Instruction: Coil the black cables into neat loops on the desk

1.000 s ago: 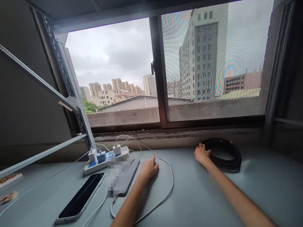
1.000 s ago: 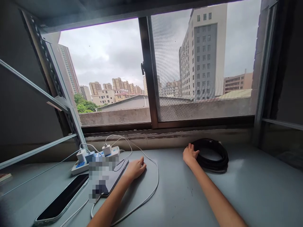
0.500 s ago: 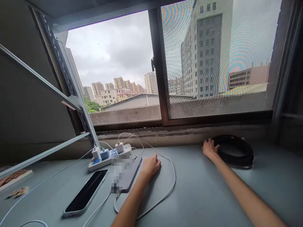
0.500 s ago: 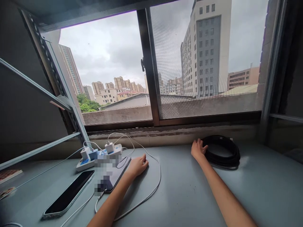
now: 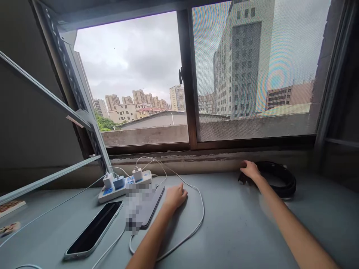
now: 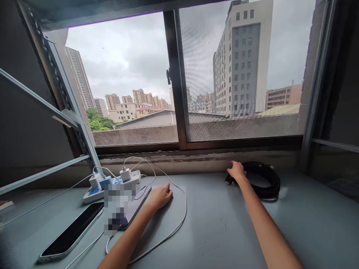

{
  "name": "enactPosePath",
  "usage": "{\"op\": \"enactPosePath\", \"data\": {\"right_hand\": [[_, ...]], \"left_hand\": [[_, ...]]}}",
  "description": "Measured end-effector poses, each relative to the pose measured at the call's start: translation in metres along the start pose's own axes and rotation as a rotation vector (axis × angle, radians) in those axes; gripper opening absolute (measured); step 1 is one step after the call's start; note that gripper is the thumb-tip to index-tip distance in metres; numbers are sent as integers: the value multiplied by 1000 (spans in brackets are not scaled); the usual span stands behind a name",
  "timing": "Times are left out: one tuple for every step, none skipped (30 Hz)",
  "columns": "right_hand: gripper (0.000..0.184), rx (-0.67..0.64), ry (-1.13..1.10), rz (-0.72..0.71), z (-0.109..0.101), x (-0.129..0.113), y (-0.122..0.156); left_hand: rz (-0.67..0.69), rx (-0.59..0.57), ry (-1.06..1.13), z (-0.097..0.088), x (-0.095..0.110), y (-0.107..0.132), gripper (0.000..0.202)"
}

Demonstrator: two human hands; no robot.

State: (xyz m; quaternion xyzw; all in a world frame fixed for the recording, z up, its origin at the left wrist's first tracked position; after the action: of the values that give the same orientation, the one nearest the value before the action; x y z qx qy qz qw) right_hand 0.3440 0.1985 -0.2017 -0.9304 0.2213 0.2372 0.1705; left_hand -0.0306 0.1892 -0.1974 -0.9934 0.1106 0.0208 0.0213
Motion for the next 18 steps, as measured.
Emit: {"op": "enactPosePath", "data": {"right_hand": [[33,1,8,36,-7,4,-2],[36,-4,25,79,-13,9,-4],[39,-14,47,125,-18,14,-5],[41,-29,64,166,-21,18,-5],[40,-56,79,198,-21,22,-4],[36,-94,90,220,-19,25,-3],[31,-136,98,232,-15,27,-2],[26,-175,103,239,-11,29,0],[22,-207,107,242,-7,31,2],[20,-228,111,245,-4,33,3],[20,-240,114,250,-3,35,4],[21,-244,116,255,-2,38,5],[21,-245,116,257,-2,41,5],[21,-245,112,255,-2,45,4],[21,-243,104,248,-2,48,3],[21,-239,91,237,-2,51,1],[20,-232,76,223,-2,54,0],[20,-222,58,208,-2,56,-2]], "left_hand": [[-1,0,0,0,0,0,30],[-2,0,0,-1,0,0,30],[-1,1,-1,-1,1,0,31],[0,3,-3,-2,1,1,31],[2,4,-6,-2,1,1,31],[4,6,-8,-3,2,1,31],[5,7,-10,-3,2,1,32],[6,9,-12,-4,2,1,32],[7,10,-12,-4,2,2,31],[9,11,-12,-4,3,2,31],[10,12,-12,-5,3,2,31],[13,12,-12,-5,3,2,31],[15,12,-11,-5,3,2,31],[17,12,-11,-6,4,3,31],[18,12,-11,-6,4,3,31],[18,13,-11,-6,4,3,31],[18,15,-11,-6,4,3,31],[18,16,-11,-6,4,3,31]]}}
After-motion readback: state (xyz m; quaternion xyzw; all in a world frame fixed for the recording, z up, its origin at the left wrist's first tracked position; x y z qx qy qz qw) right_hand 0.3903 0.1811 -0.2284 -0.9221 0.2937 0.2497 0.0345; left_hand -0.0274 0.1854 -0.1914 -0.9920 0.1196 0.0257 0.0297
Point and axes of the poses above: each hand's wrist, its own y-axis away from the middle knuckle, its own z-axis out of the palm, x = y × z, the point moved 10 cm from there along -y, towards the middle knuckle, and after that the axes turned 2 degrees about -z, right-handed, at the moved point
